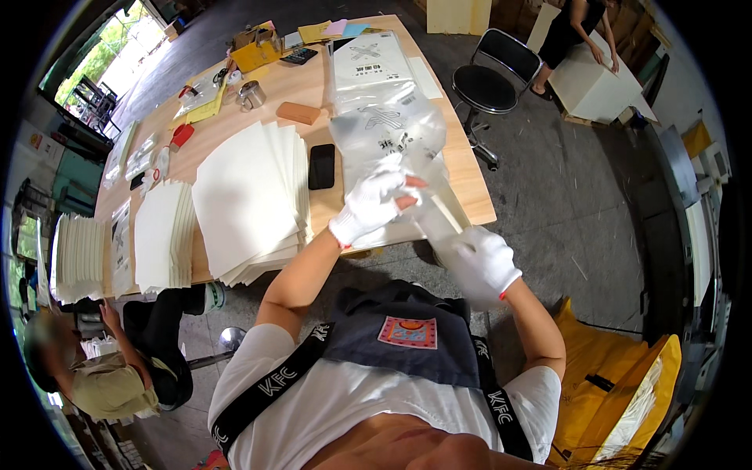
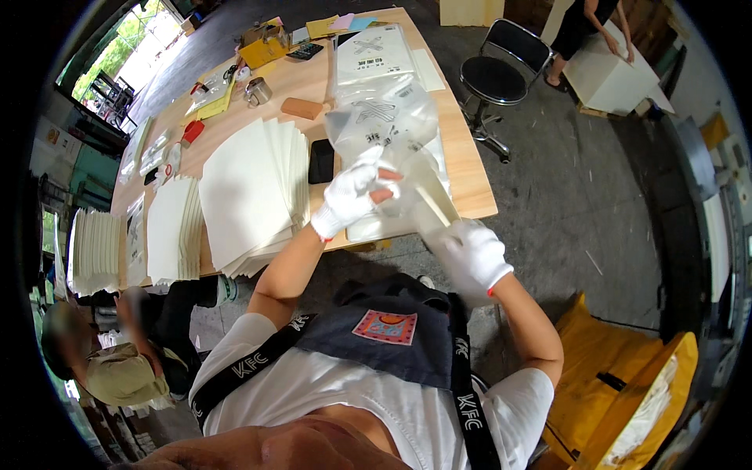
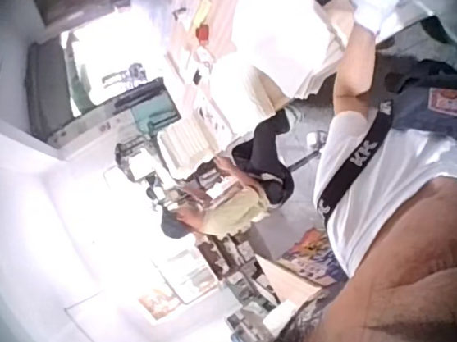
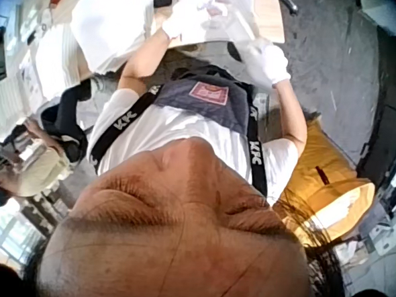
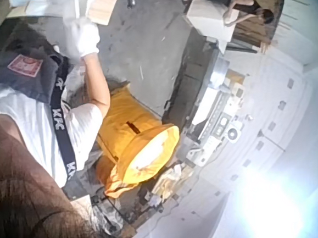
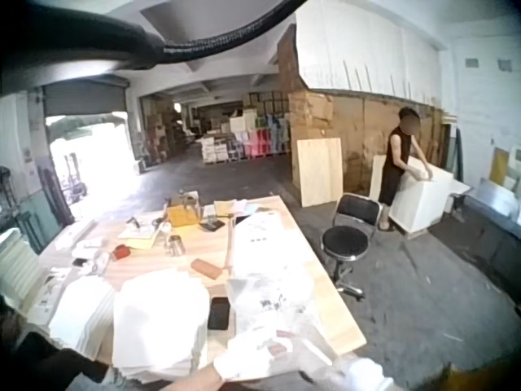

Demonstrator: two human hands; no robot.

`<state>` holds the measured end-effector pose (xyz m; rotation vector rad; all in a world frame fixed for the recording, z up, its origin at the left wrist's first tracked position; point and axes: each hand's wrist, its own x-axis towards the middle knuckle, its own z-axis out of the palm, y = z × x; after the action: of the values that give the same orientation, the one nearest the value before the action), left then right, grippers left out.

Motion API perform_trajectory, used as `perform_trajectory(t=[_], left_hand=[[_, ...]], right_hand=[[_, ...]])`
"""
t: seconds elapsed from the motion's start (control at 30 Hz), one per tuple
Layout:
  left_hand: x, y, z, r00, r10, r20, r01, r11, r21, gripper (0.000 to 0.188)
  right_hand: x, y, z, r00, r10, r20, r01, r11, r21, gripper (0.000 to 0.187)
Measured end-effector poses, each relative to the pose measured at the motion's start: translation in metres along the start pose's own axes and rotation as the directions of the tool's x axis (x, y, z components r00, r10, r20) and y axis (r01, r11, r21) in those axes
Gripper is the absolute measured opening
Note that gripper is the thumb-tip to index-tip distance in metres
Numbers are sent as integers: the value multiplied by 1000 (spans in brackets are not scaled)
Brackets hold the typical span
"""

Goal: The person repeatedly picks up stacks of white paper, places them into clear plastic bags, and seals the bags. They then place the packaged items onto a growing pile on the table. The process is repetitive and involves handling paper and plastic packaging materials.

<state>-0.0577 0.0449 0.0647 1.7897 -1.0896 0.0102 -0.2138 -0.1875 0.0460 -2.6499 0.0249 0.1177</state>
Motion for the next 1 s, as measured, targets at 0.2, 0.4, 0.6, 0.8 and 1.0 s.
perform_trajectory(t=[0.2,0.4,0.6,0.8,1.0], left_hand=[[-49,3,33,907,378,186,-373,926,-63,20],[-5,27,64,997,81,7,-81,997,-1,32],[-23,0,107,996,-87,2,87,995,54,23],[-102,-49,95,944,-318,-88,330,915,233,9],[-161,-55,102,995,102,2,-93,899,428,18]], right_hand=[[39,25,18,958,74,276,-279,24,960,32],[91,-22,36,993,100,70,-94,991,-93,45],[96,-2,117,929,-302,-212,158,846,-510,49],[11,-29,125,680,-351,-644,384,918,-95,55],[32,29,126,951,304,-62,-310,922,-233,37]])
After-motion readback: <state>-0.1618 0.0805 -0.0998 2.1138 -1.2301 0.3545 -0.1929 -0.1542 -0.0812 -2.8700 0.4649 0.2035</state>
